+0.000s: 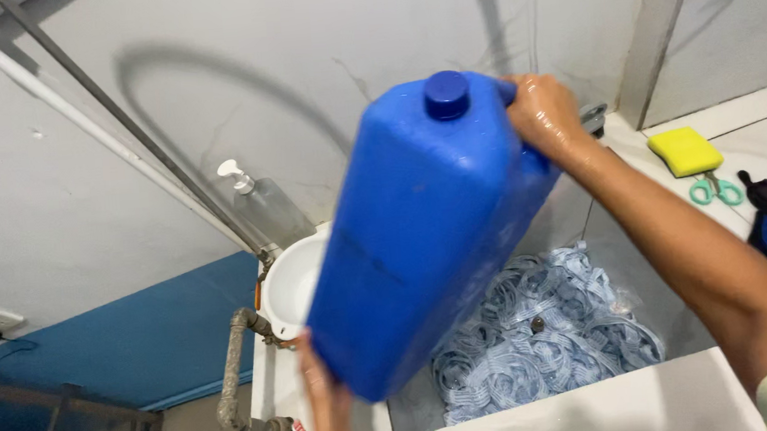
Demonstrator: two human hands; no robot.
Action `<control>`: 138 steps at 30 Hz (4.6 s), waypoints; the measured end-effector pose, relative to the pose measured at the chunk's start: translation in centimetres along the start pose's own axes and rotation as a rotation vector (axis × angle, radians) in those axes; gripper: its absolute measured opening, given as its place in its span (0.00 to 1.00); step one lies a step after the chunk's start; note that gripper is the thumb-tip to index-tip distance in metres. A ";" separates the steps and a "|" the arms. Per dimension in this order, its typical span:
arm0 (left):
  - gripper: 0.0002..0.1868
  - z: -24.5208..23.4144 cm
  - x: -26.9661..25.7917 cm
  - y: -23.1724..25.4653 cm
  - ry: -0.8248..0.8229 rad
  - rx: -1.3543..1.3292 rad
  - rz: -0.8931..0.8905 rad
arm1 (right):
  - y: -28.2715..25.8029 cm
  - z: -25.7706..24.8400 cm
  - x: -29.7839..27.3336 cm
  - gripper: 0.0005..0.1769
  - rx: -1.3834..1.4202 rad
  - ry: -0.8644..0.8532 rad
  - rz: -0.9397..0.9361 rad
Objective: The person cleans a large blue plastic container by rinsing it under a tap, scrubbing the exterior with a sponge, and rinsing again. They then place a white mesh seal around the container's opening and use a red heat gun to shrink the seal in place.
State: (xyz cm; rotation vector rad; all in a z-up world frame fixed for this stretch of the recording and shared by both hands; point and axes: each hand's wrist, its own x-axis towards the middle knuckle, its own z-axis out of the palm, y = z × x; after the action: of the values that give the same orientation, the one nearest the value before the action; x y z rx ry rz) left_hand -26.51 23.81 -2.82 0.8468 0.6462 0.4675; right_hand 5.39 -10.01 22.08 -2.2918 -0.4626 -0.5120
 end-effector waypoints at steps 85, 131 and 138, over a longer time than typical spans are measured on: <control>0.15 -5.4 17.1 6.1 0.354 -0.510 0.329 | 18.6 13.7 -22.2 0.28 0.327 -0.009 0.317; 0.29 -5.2 4.4 -0.2 0.240 1.803 1.167 | 19.9 13.9 -23.5 0.24 0.594 0.041 0.450; 0.32 -0.2 11.5 -2.3 0.121 1.423 0.308 | 16.1 10.5 -20.3 0.24 0.825 -0.051 0.450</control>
State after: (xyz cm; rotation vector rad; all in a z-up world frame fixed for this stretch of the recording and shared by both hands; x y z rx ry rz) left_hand -18.16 29.59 -8.64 2.2972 0.9510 0.2785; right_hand -2.17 -16.71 -4.04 -1.5333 -0.1219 -0.0103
